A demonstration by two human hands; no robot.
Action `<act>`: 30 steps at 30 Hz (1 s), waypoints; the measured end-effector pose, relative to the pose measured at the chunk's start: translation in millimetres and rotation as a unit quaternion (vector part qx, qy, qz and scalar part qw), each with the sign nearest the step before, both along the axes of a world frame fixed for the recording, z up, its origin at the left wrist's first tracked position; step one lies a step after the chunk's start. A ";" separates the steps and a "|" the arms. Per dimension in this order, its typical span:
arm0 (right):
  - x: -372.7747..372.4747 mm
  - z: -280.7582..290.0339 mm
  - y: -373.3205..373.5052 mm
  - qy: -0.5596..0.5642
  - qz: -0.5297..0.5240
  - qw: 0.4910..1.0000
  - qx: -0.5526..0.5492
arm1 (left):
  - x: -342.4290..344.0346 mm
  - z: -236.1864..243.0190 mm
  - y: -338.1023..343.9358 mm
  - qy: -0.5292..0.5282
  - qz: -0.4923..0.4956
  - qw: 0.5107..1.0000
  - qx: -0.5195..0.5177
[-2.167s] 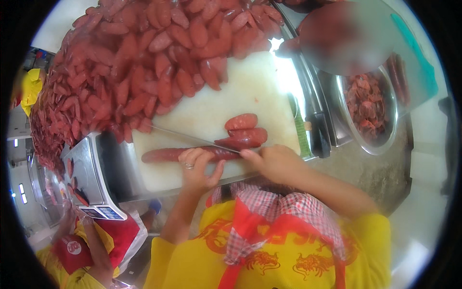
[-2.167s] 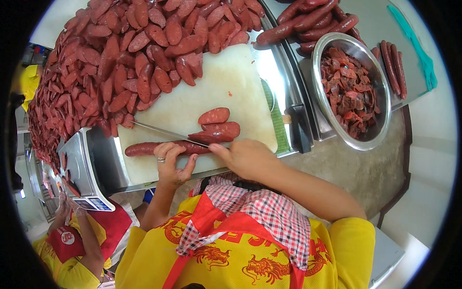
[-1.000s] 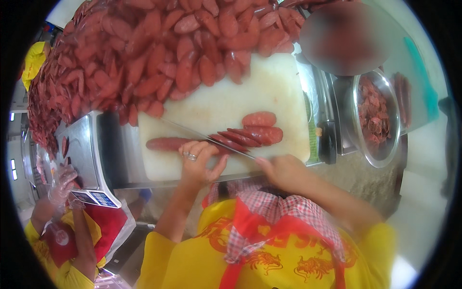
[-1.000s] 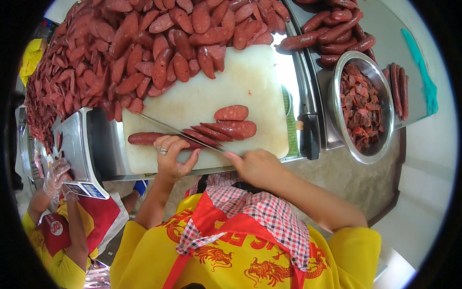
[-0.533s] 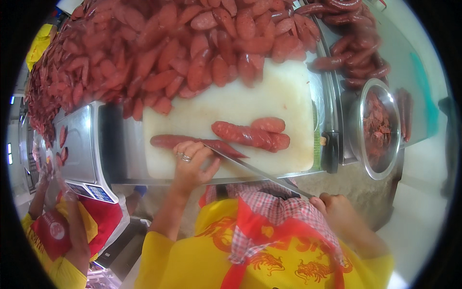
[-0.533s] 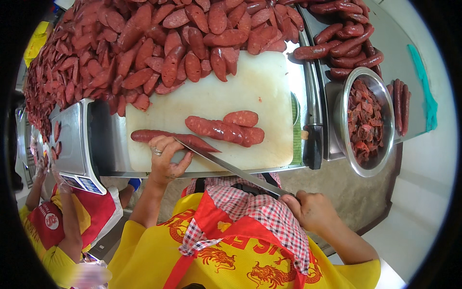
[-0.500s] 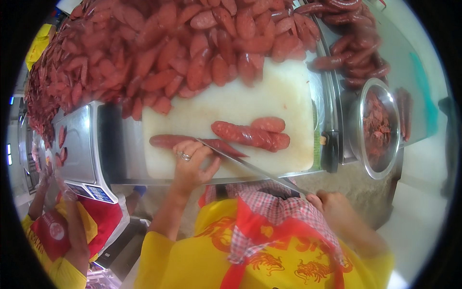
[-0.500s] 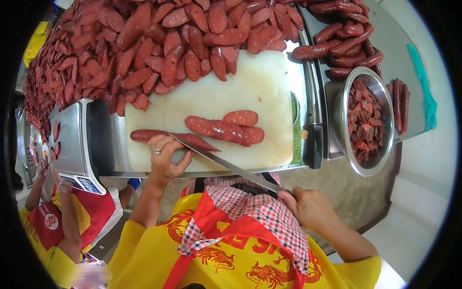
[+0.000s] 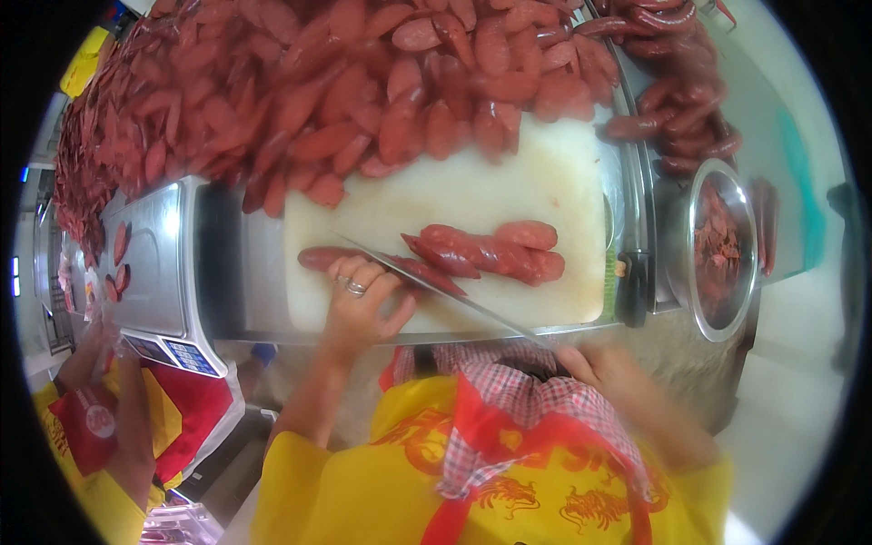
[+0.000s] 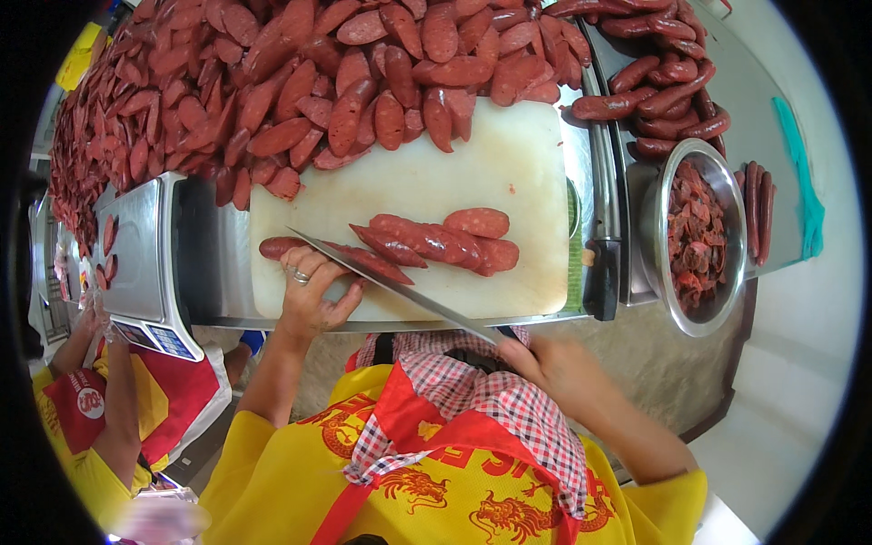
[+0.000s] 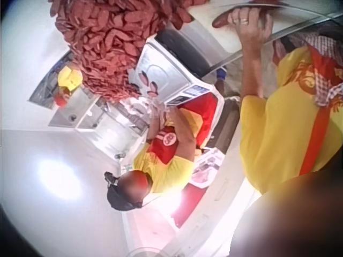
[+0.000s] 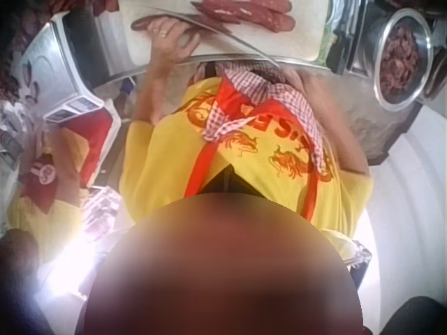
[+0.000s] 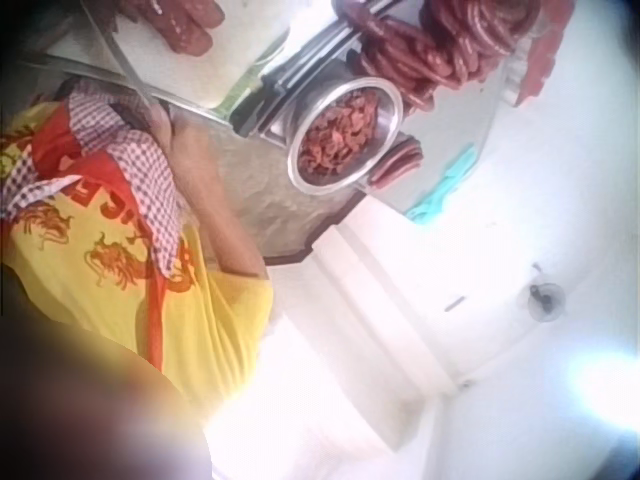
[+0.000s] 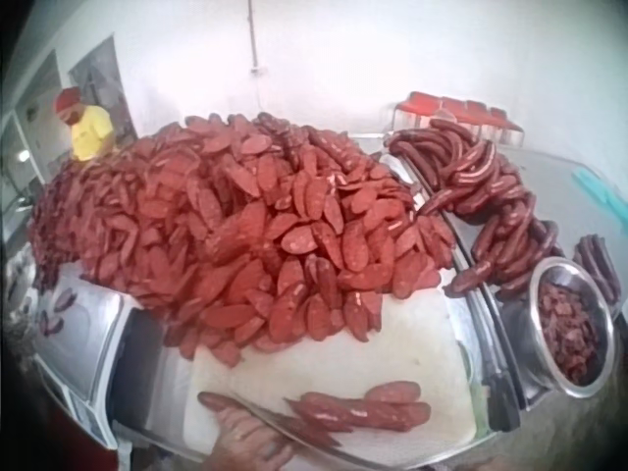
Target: The person slices long pieces of red meat into smaller segments on a white cutting board using a knife. Sliced pieces are gathered and placed into a metal bowl. The person repeats this process continuously throughout the clip.
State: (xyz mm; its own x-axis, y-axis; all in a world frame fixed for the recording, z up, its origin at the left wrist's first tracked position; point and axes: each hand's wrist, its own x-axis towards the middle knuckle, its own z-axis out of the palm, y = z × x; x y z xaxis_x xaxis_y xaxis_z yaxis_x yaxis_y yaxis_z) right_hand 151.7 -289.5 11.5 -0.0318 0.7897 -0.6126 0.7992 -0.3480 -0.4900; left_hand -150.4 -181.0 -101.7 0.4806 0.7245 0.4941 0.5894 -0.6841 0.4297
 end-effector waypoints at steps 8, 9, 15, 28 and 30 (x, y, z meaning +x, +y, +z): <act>-18.0 -16.4 -6.4 0.003 -0.019 0.998 0.060 | 1.8 -8.4 2.0 -0.028 -0.004 1.000 -0.006; -34.1 -38.4 10.4 0.038 -0.030 0.986 0.162 | 1.8 -8.9 1.5 -0.033 0.004 0.999 -0.014; -70.9 -63.5 62.3 0.036 0.087 0.990 0.100 | -7.0 -3.7 -0.2 -0.027 -0.010 0.999 0.020; -35.8 -27.3 3.0 0.009 0.007 1.000 -0.012 | -18.0 -11.5 0.0 -0.028 0.031 0.999 -0.002; -60.1 -55.7 35.1 0.021 0.063 0.997 0.040 | -16.5 -11.8 -2.0 -0.029 0.043 0.999 -0.001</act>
